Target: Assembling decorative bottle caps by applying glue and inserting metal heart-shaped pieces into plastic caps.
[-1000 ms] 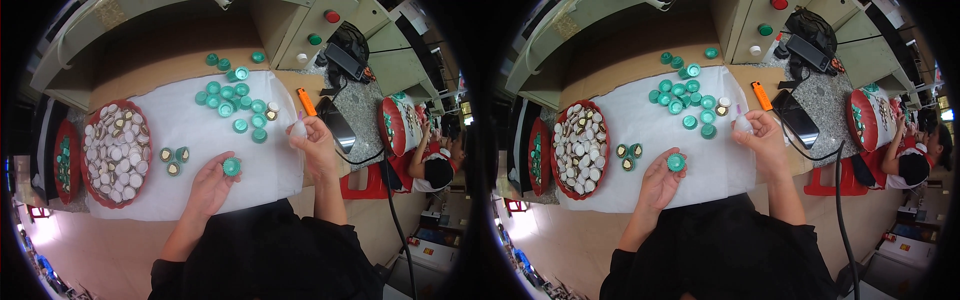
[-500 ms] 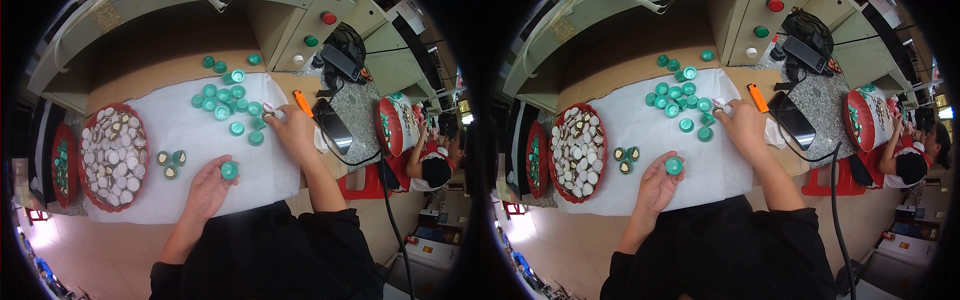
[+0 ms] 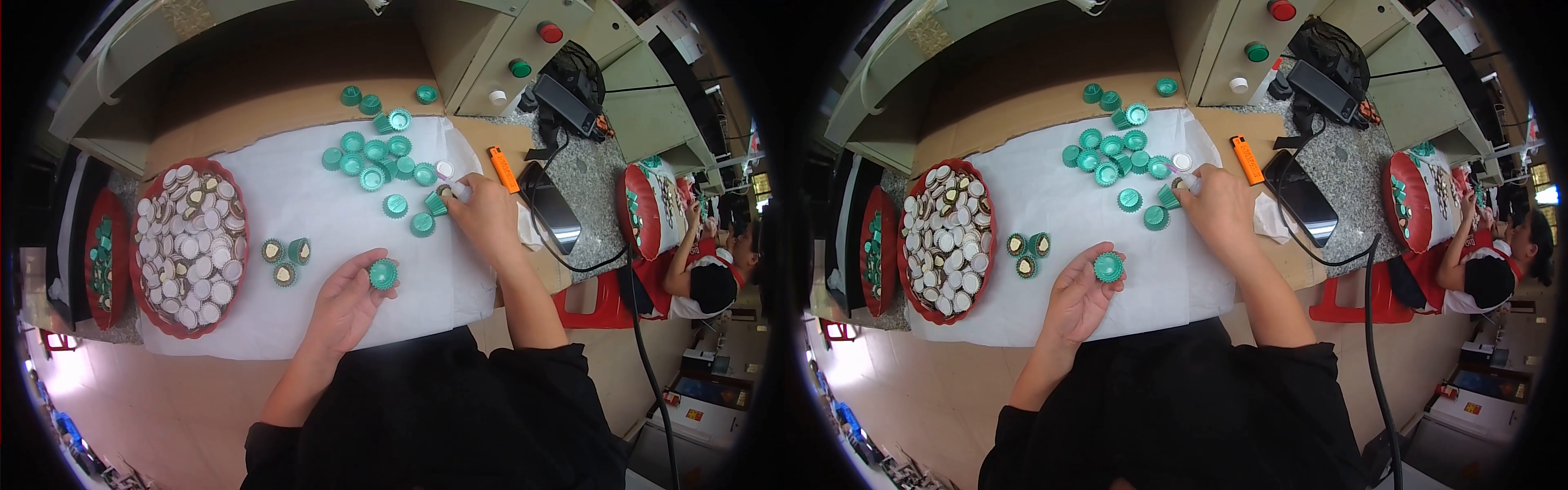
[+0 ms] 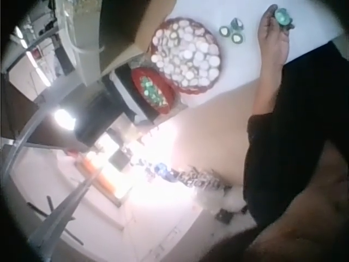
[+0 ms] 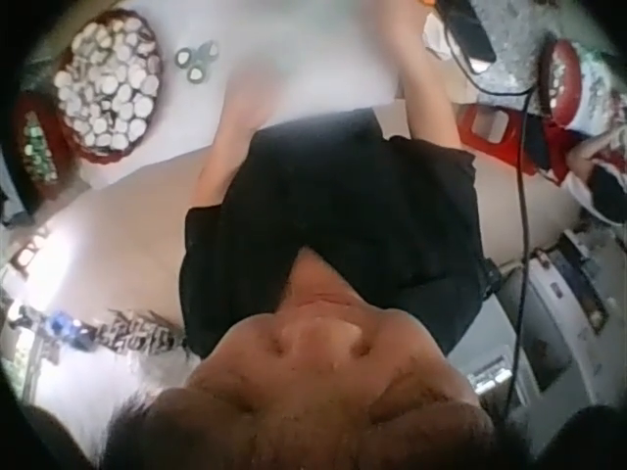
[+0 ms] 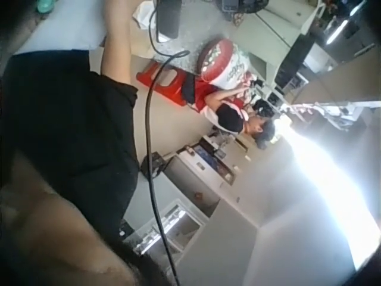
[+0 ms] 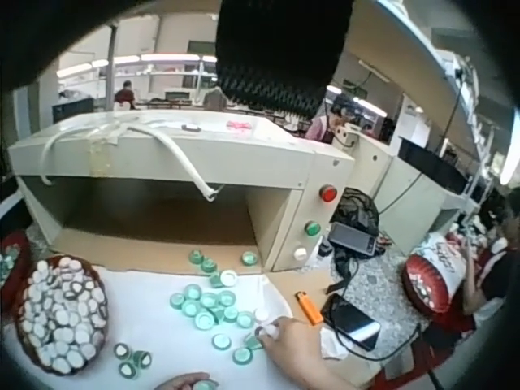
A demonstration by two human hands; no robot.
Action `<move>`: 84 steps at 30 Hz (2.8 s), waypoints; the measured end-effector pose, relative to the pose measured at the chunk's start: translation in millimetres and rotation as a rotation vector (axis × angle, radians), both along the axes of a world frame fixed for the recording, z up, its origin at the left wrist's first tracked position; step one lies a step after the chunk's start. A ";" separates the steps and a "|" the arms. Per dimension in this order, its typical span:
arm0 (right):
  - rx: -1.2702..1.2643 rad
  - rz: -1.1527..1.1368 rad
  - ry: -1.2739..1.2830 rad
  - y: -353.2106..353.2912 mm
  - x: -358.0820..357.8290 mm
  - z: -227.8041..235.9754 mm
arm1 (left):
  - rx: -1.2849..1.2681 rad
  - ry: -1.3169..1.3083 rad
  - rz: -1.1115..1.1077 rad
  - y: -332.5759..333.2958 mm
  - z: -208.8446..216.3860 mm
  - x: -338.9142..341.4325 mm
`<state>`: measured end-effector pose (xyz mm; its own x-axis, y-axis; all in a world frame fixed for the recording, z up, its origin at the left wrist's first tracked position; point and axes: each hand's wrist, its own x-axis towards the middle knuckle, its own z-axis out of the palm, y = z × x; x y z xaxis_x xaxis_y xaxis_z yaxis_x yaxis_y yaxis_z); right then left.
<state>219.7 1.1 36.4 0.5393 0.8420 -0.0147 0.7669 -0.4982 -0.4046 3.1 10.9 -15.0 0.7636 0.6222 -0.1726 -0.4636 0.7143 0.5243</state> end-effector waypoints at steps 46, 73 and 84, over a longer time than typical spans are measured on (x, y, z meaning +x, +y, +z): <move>0.552 0.385 0.523 -62.9 -72.6 -8.5 | 0.066 -0.017 0.021 -3.9 -1.0 0.5; 0.542 0.446 0.393 -64.3 -73.1 -7.7 | 0.067 -0.001 -0.020 -3.7 2.6 1.1; 0.537 0.473 0.339 -63.6 -72.7 -7.0 | 0.070 0.018 -0.029 -3.7 1.8 0.4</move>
<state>147.0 -62.5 29.3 0.1607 0.9195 0.3588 0.6403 0.1796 -0.7469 3.5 7.2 -13.2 0.7788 0.6107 -0.1432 -0.4328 0.6885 0.5819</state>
